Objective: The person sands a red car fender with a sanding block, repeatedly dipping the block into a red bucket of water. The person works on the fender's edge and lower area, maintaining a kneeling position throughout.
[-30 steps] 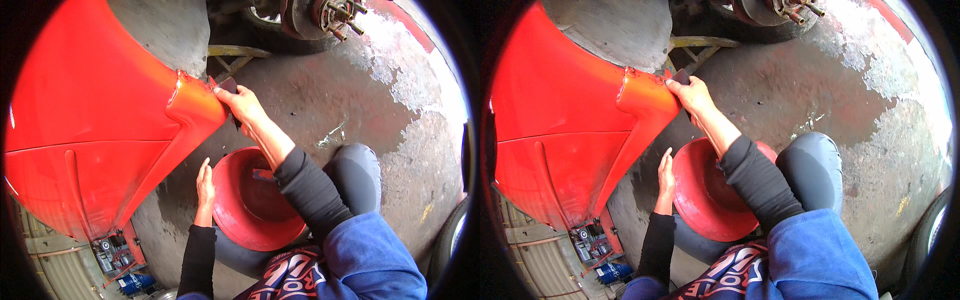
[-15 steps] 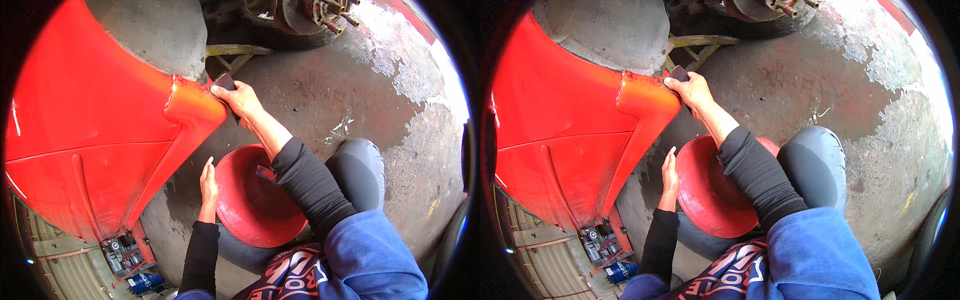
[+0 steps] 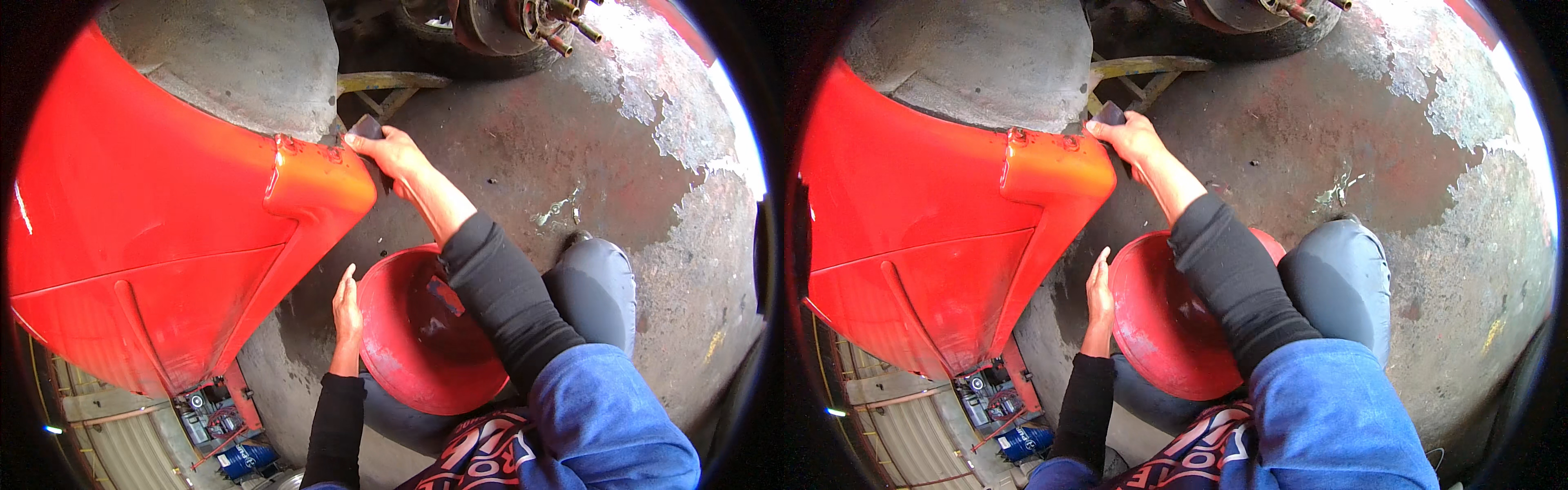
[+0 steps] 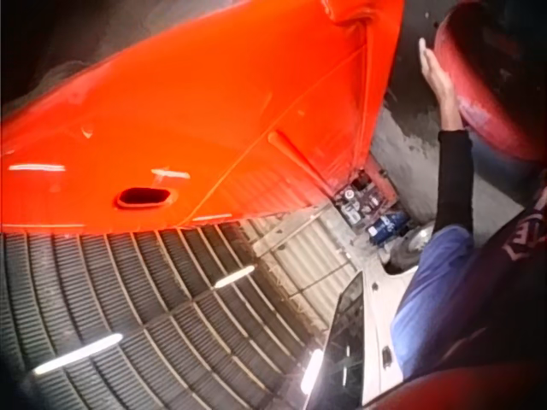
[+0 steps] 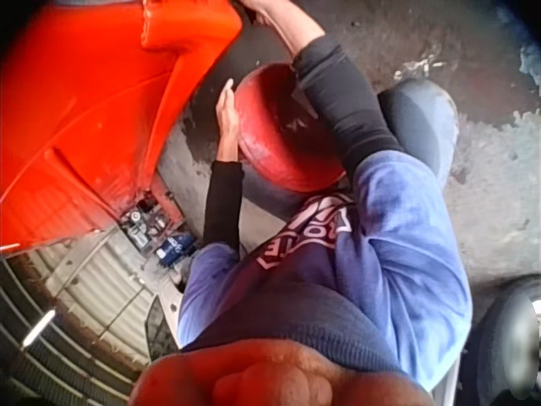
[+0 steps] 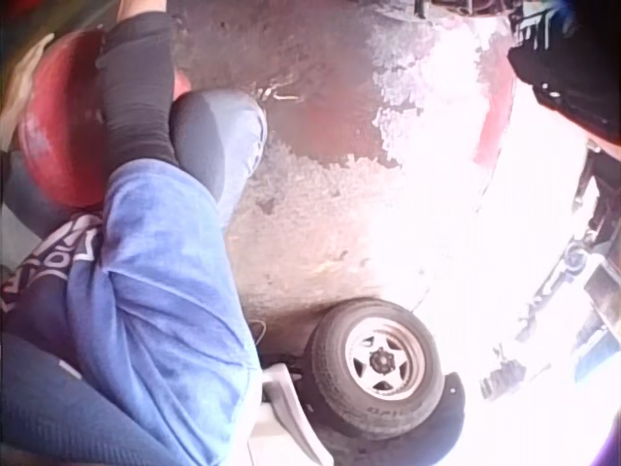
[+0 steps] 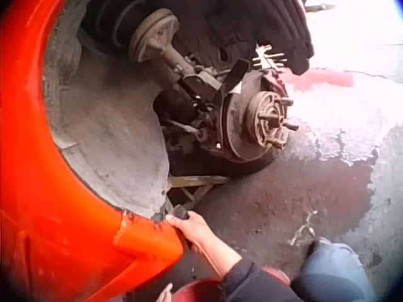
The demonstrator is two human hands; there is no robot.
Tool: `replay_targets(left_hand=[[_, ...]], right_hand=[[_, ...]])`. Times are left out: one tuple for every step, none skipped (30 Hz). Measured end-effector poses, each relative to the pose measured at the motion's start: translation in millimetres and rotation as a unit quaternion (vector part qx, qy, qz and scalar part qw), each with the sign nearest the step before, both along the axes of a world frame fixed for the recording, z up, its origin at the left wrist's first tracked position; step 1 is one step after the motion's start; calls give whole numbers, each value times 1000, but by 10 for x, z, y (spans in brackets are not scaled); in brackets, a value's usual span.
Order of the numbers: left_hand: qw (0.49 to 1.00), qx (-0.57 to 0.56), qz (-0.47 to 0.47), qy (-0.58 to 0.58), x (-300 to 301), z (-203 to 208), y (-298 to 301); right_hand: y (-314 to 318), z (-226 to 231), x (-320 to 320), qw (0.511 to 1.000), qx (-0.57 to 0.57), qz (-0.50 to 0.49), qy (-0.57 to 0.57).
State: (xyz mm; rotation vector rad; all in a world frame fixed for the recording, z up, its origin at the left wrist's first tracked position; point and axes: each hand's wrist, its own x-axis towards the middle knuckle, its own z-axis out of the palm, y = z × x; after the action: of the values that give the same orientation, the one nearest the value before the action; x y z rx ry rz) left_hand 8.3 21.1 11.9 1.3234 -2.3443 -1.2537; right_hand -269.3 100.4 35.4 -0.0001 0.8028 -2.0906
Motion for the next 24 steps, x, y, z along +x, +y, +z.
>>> replay_targets(left_hand=[[1000, -2, -1, 0, -1, 4, 0], [1000, -4, -4, 3, -7, 1, -2], [1000, -7, -5, 4, -1, 4, -1], [1000, -9, -6, 7, -12, -1, -11], [1000, -9, -8, 4, -2, -1, -7], [1000, -7, -11, -1, -12, -6, -16], [1000, -5, -13, -3, -7, -11, -16], [1000, -6, -14, -1, -1, -12, -17], [1000, -9, -14, 3, 3, -16, -20], [1000, -10, -13, 5, 16, -15, -18], [1000, -9, -13, 11, 15, -16, -21], [1000, -8, -14, 16, 25, -12, -18], [1000, -8, -14, 22, 23, -8, -22], [1000, -11, -17, 19, 26, -8, -22], [1000, -10, -22, 11, 17, -5, -28], [1000, -10, -25, 7, 21, -4, -26], [1000, -8, -20, 6, 14, -4, -30], [1000, -7, -15, 11, 23, 1, -25], [1000, -5, -12, 17, 18, -5, -24], [1000, -1, -10, 22, 21, -6, -24], [1000, 4, -7, 26, 17, -15, -21], [1000, 6, -5, 26, 17, -17, -22], [1000, 8, -2, 25, 13, -20, -16], [1000, 5, -5, 19, 5, -18, -19]], right_hand=[[4, -8, 8, 1000, 1, 12, -1], [13, -25, 11, 999, 17, 41, -13], [5, -45, 26, 1000, 9, 22, 8], [-6, -70, 29, 1000, -11, -2, 28], [-44, -95, 25, 999, -16, -11, 30], [-91, -126, -15, 999, -29, -32, 26], [-165, -139, -32, 998, -25, -43, 24], [-242, -158, -95, 1000, -4, -18, 10], [-293, -174, -104, 1000, -3, -11, 6], [-337, -185, -139, 999, -29, -23, 7], [-378, -169, -169, 1000, 14, 3, -3], [-381, -163, -173, 1000, 1, -23, 9], [-398, -125, -217, 1000, -10, -23, 10], [-364, -111, -191, 1000, -1, 2, -12], [-353, -80, -218, 996, 44, -35, 66], [-332, -48, -223, 995, 48, -50, 78], [-279, -52, -176, 993, 85, -10, 81], [-263, -32, -164, 992, 76, -38, 96], [-221, -62, -114, 996, 62, -8, 64], [-188, -96, -58, 999, 49, 14, 13], [-199, -124, -57, 998, 30, 38, -29], [-181, -174, -6, 998, 3, 27, -48], [-216, -194, -30, 999, -28, 30, -29], [-211, -236, -27, 998, -43, 33, -28]])
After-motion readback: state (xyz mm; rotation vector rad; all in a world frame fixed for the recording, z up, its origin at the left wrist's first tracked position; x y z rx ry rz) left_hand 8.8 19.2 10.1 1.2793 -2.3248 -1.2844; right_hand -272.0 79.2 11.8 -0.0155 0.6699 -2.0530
